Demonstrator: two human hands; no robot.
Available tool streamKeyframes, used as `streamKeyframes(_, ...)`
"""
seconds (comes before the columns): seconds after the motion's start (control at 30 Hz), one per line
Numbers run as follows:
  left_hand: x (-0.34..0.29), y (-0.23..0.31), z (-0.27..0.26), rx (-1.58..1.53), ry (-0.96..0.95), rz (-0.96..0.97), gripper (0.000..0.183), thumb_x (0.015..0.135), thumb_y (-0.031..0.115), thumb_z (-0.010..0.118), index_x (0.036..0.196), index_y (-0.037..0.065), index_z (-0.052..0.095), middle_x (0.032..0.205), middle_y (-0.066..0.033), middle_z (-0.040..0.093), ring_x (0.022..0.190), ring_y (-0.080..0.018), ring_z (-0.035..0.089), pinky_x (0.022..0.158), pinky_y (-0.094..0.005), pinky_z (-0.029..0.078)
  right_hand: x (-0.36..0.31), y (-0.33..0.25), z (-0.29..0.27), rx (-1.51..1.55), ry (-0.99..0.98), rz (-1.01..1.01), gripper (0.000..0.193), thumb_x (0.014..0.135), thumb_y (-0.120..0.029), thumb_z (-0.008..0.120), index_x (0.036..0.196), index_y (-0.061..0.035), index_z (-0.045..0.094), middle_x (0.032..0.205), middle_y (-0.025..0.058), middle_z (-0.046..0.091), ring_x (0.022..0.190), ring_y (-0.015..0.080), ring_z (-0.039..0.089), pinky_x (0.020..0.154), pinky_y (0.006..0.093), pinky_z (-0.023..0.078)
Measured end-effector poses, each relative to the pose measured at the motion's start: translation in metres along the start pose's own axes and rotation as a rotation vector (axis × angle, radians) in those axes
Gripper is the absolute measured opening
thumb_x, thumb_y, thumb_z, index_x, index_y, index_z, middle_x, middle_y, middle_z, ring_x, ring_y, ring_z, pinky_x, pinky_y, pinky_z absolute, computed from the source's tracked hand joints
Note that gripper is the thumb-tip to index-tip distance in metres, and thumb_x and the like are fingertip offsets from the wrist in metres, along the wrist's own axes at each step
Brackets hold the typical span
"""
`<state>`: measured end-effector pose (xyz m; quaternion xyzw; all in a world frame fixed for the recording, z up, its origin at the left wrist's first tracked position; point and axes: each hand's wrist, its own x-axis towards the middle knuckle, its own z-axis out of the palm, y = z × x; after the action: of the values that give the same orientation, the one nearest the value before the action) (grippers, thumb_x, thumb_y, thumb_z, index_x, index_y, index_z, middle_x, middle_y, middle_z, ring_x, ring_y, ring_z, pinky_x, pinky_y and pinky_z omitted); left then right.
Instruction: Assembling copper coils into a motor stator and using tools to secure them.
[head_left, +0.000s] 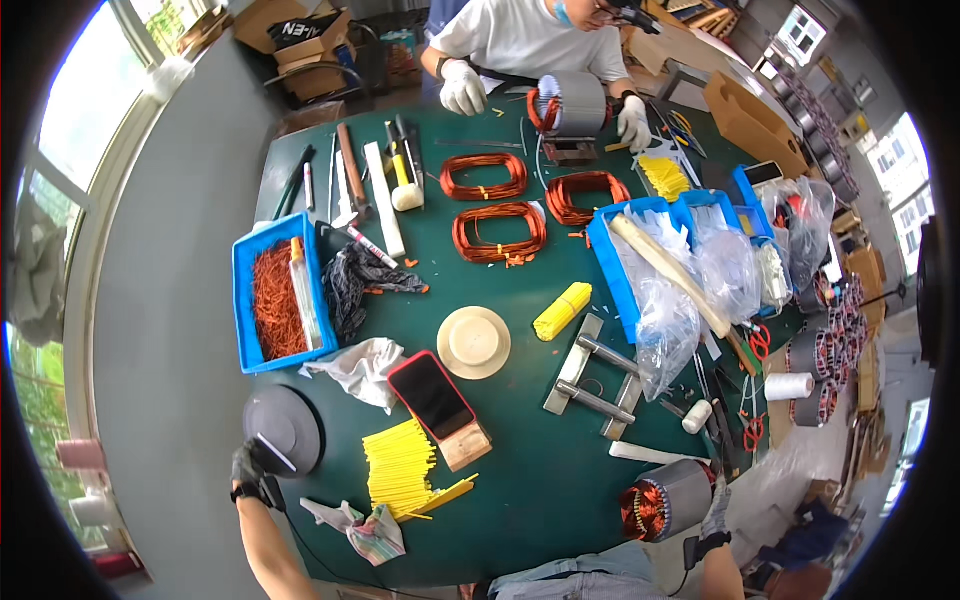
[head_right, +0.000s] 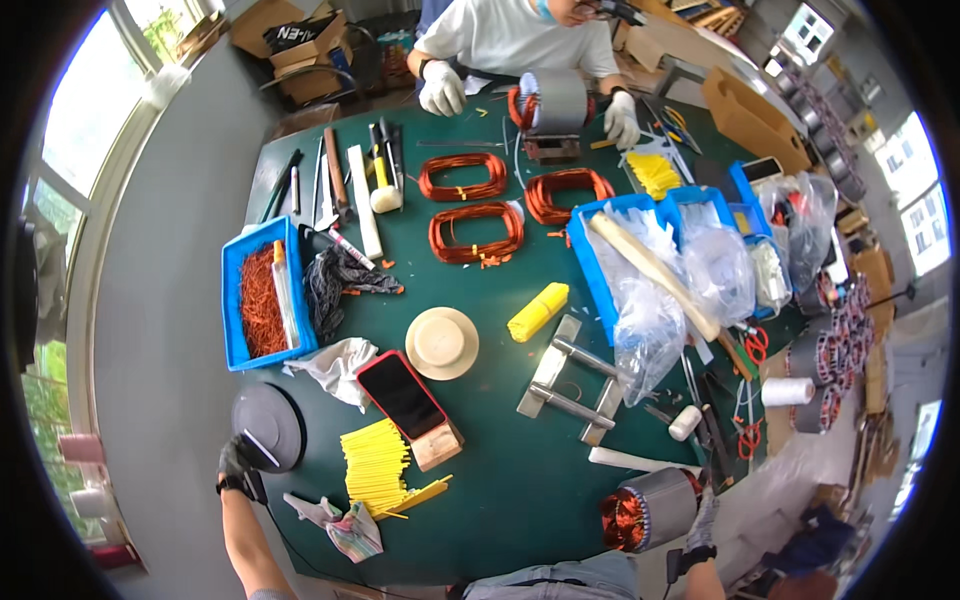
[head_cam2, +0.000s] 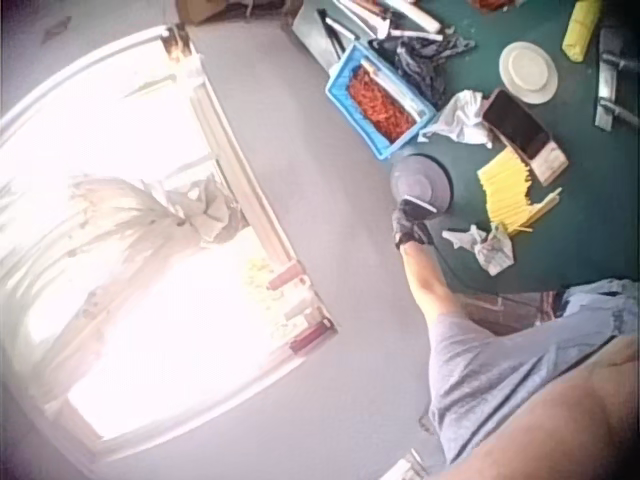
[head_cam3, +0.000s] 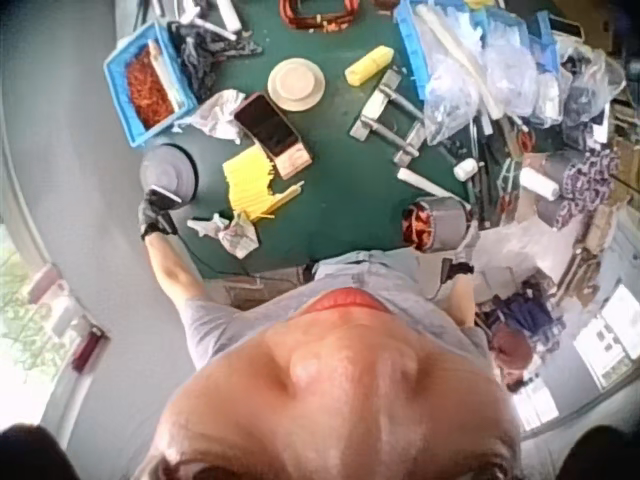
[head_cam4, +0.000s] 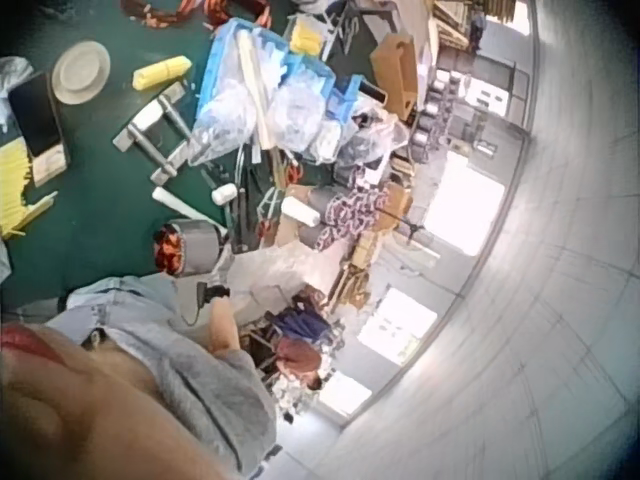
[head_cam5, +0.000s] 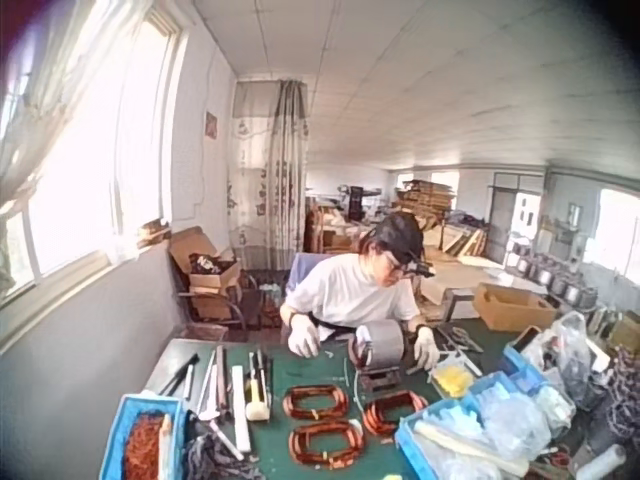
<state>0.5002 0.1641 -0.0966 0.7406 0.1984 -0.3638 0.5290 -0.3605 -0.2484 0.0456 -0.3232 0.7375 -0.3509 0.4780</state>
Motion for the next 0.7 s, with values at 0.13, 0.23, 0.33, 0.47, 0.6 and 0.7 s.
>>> streamKeyframes(0.13,-0.014,-0.021,-0.066,0.014,-0.005,0.102,0.018,0.088,0.024,0.047,0.072,0.018,0.054,0.060,0.0061,0.042,0.051,-0.0076,0.039,0.048,-0.0208,0.033,0.004,0.003,0.006,-0.011,-0.102,-0.057,0.040,0.091,-0.032,0.045,0.118,-0.0030,0.053,0.104,0.0064,0.059,0.087,0.0157,0.059,0.074,0.0274,0.050)
streamKeyframes(0.23,-0.078,-0.018,-0.002,-0.160,-0.010,0.053,0.014,0.081,0.027,0.056,0.071,0.018,0.054,0.060,0.0075,0.043,0.052,-0.0090,0.039,0.050,-0.0222,0.036,-0.010,-0.002,-0.007,-0.041,-0.068,-0.198,0.041,0.091,-0.032,0.046,0.120,-0.0023,0.051,0.108,0.0060,0.057,0.091,0.0144,0.057,0.075,0.0266,0.048)
streamKeyframes(0.33,-0.151,-0.008,-0.054,-0.247,0.259,0.259,0.012,0.081,0.022,0.059,0.084,0.012,0.052,0.076,0.0016,0.053,0.064,-0.0121,0.049,0.061,-0.0259,0.046,-0.004,0.001,0.010,-0.062,-0.117,-0.287,0.042,0.092,-0.032,0.046,0.121,-0.0019,0.050,0.113,0.0062,0.054,0.096,0.0147,0.053,0.080,0.0272,0.046)
streamKeyframes(0.47,-0.260,0.015,-0.015,-0.185,0.339,0.595,0.021,0.085,0.015,0.058,0.100,0.010,0.044,0.093,-0.0051,0.055,0.084,-0.0170,0.054,0.076,-0.0324,0.049,0.007,0.011,0.013,-0.119,-0.033,-0.387,0.042,0.092,-0.034,0.044,0.116,-0.0011,0.052,0.113,0.0068,0.055,0.098,0.0158,0.051,0.085,0.0279,0.043)
streamKeyframes(0.6,-0.353,-0.007,0.080,-0.214,0.059,0.571,0.025,0.086,0.016,0.056,0.107,0.010,0.046,0.099,-0.0043,0.055,0.092,-0.0176,0.053,0.082,-0.0360,0.046,0.024,0.023,0.005,-0.036,-0.195,-0.272,0.039,0.092,-0.034,0.046,0.111,-0.0010,0.054,0.105,0.0056,0.055,0.096,0.0156,0.051,0.084,0.0297,0.041)
streamKeyframes(0.7,-0.390,-0.072,0.174,-0.192,-0.099,0.426,0.026,0.086,0.023,0.058,0.109,0.015,0.049,0.087,0.0020,0.054,0.081,-0.0115,0.052,0.076,-0.0297,0.045,-0.008,-0.020,0.020,0.026,-0.289,-0.134,0.038,0.091,-0.036,0.047,0.102,-0.0020,0.058,0.093,0.0029,0.057,0.084,0.0131,0.053,0.076,0.0290,0.044)
